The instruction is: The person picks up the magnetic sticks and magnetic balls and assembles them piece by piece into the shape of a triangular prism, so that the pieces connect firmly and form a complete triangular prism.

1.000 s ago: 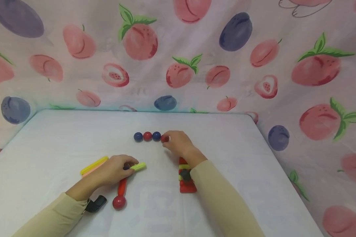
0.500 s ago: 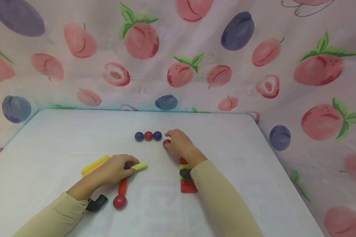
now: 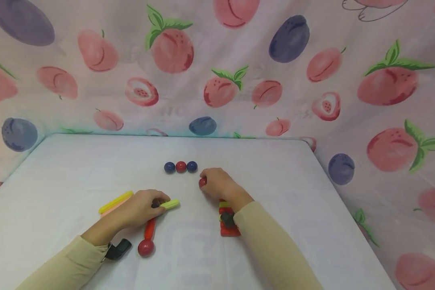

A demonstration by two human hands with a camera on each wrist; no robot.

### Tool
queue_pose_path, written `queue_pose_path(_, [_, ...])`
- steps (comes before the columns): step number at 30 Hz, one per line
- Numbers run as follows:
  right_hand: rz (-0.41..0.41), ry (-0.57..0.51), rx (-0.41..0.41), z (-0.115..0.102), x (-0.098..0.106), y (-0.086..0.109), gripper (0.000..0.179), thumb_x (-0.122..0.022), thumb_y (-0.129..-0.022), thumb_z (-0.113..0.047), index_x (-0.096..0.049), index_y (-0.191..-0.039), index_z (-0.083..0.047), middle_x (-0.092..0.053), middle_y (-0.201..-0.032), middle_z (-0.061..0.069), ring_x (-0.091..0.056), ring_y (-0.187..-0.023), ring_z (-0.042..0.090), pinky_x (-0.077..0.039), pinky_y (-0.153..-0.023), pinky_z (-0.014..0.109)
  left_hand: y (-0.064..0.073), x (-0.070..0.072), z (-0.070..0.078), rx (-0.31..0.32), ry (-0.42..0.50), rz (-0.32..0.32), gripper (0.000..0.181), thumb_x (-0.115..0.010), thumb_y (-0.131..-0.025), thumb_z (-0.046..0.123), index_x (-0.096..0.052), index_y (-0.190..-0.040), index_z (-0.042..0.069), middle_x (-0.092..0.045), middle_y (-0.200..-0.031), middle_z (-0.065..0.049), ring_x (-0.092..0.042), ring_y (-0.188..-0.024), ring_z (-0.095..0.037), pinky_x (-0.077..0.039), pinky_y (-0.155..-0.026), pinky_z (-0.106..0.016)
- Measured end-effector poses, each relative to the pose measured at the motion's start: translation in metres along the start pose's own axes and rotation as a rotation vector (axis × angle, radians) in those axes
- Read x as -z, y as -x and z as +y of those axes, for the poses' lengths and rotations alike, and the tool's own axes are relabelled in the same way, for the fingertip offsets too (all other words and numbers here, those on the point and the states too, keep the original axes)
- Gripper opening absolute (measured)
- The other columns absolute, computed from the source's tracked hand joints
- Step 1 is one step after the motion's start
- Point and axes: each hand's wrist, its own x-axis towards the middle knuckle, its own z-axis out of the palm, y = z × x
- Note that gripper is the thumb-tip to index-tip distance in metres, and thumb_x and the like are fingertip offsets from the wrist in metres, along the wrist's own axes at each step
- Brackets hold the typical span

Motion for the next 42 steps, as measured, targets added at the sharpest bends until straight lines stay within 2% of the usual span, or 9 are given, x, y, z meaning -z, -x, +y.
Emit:
queue_pose_path(9, [-0.008, -0.004, 0.081, -0.004, -0.004, 0.01, 0.042, -0.073, -0.092, -0.022, -0.063, -0.131, -0.009, -0.064, -0.112, 0.003, -0.055, -0.103, 0.021, -0.052, -0.091, 0.036, -0.001, 0.0, -0.001, 0.002, 0.0, 0.0, 0.028, -0.072, -0.09, 0.009, -0.072, -0.118, 0.009, -0.065, -0.099, 0.001, -0.057, -0.088, -0.016, -0.053, -0.084, -0.034])
queue_pose_path(14, [-0.007, 0.008, 0.12, -0.009, -0.006, 0.017, 0.041, -0.073, -0.092, -0.024, -0.064, -0.13, -0.012, -0.066, -0.111, 0.001, -0.058, -0.101, 0.019, -0.052, -0.09, 0.035, -0.001, 0.0, -0.001, 0.001, -0.006, 0.0, 0.027, -0.072, -0.091, 0.01, -0.072, -0.118, 0.009, -0.065, -0.099, 0.001, -0.057, -0.088, -0.016, -0.053, -0.085, -0.034])
queue_pose_path(26, [-0.042, -0.098, 0.175, -0.024, -0.019, 0.034, 0.04, -0.073, -0.092, -0.02, -0.063, -0.13, -0.01, -0.065, -0.114, 0.0, -0.061, -0.105, 0.018, -0.052, -0.093, 0.035, 0.001, 0.003, 0.0, -0.013, 0.015, -0.004, 0.027, -0.074, -0.09, 0.009, -0.072, -0.117, 0.01, -0.064, -0.097, 0.002, -0.056, -0.088, -0.016, -0.053, -0.084, -0.033])
queue_pose_path(42, [-0.044, -0.127, 0.184, -0.028, -0.03, 0.036, 0.038, -0.075, -0.091, -0.018, -0.065, -0.128, -0.01, -0.066, -0.111, -0.001, -0.062, -0.102, 0.017, -0.054, -0.089, 0.032, 0.001, 0.004, -0.001, -0.044, 0.03, -0.005, 0.025, -0.076, -0.088, 0.008, -0.073, -0.112, 0.011, -0.064, -0.091, 0.004, -0.057, -0.084, -0.015, -0.052, -0.078, -0.03])
